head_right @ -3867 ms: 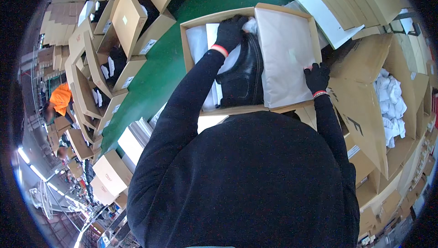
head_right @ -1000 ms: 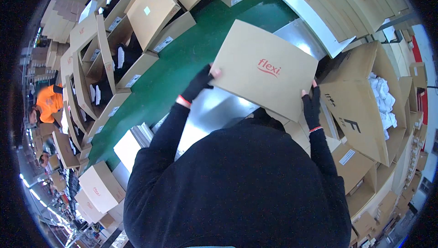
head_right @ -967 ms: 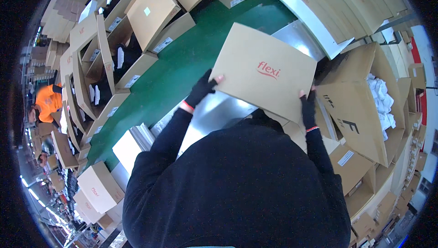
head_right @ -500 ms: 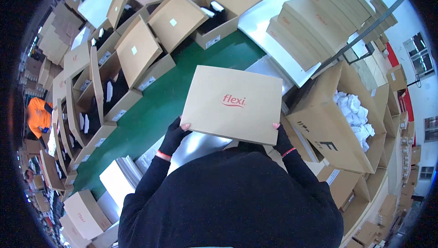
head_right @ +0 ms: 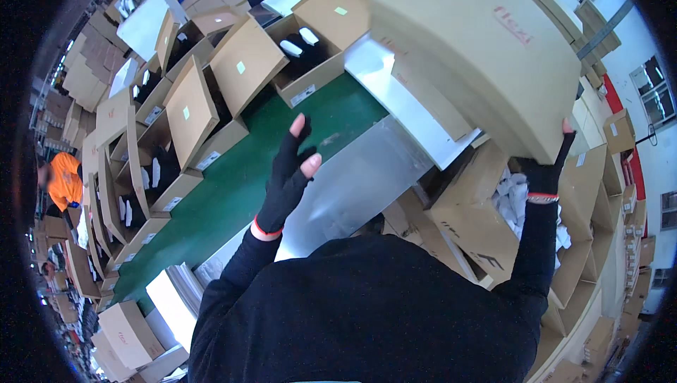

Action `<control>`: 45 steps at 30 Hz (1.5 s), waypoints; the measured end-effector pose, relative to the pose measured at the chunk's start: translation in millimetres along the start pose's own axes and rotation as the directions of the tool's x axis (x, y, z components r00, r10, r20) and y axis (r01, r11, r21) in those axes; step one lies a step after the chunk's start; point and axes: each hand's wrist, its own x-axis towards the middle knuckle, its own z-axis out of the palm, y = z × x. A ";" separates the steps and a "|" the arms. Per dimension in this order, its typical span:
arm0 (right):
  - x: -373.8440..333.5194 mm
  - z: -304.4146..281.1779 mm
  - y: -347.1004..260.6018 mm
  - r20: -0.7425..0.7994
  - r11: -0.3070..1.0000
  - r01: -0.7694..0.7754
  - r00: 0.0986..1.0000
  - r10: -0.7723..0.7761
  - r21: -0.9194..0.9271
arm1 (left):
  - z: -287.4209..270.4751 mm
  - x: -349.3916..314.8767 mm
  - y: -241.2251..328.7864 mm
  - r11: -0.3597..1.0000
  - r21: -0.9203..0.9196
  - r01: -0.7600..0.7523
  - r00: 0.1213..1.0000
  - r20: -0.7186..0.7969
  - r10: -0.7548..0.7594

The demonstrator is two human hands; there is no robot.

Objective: The person places white tissue paper into cardboard boxes, inserts a pair of black shoes, adds white stuffing material, and closes the boxes. The process is repeated for multiple pairs of shoes on a green conveyor belt.

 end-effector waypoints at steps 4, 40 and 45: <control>68.4 -34.4 -7.4 -0.145 0.992 -0.101 0.985 0.089 -0.071 | 5.0 -25.2 -37.3 0.931 -0.004 0.365 0.931 -0.021 -0.365; -73.0 241.6 231.3 0.776 0.451 0.656 0.612 0.152 -0.605 | -164.6 -75.8 -144.5 0.483 0.876 0.005 0.973 0.107 -0.203; -110.2 267.1 293.0 0.825 0.514 0.689 0.227 0.518 -0.511 | -110.2 -159.3 -104.9 0.624 0.780 0.045 0.976 0.099 -0.195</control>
